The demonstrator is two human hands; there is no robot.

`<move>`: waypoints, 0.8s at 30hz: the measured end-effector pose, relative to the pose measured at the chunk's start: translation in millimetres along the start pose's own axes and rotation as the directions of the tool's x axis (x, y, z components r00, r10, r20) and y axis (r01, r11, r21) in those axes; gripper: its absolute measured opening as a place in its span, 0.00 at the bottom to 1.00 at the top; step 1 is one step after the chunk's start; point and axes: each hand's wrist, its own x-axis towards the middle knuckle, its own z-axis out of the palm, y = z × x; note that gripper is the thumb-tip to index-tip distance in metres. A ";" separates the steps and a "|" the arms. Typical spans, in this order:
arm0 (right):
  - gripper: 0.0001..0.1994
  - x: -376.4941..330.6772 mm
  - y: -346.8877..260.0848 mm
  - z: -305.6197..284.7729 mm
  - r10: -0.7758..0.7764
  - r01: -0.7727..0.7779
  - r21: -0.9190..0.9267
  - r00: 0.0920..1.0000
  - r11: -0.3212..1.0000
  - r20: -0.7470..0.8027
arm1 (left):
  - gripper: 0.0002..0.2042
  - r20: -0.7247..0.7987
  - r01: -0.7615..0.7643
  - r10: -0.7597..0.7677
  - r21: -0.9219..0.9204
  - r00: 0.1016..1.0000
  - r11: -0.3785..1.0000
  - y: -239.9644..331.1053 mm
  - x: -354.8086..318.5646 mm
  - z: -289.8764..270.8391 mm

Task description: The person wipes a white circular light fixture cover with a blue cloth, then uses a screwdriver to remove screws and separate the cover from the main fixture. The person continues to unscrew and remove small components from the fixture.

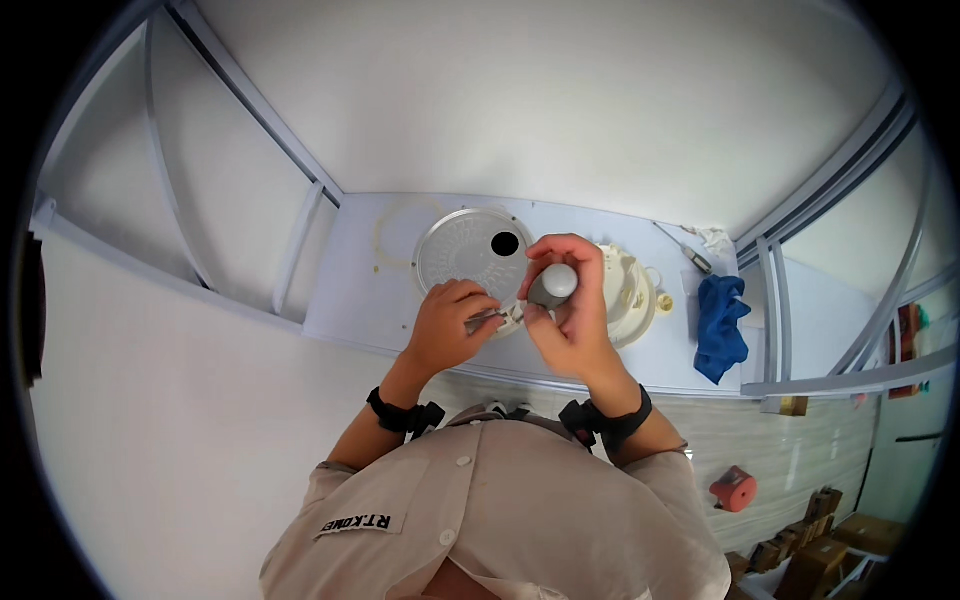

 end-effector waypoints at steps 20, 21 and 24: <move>0.31 10.3 11.5 20.1 -0.135 0.135 0.023 0.991 0.991 0.020 | 0.13 -0.094 0.001 -0.007 -0.059 0.996 0.998 -6.4 -0.9 9.5; 0.31 10.4 12.0 20.7 -0.135 0.134 0.026 0.991 0.991 0.018 | 0.13 -0.092 0.002 -0.007 -0.058 0.996 0.998 -6.5 -0.8 9.3; 0.31 10.3 16.4 22.0 -0.155 0.155 0.011 0.988 0.988 -0.014 | 0.13 -0.080 0.009 -0.013 -0.057 0.997 0.998 -6.7 -1.0 8.1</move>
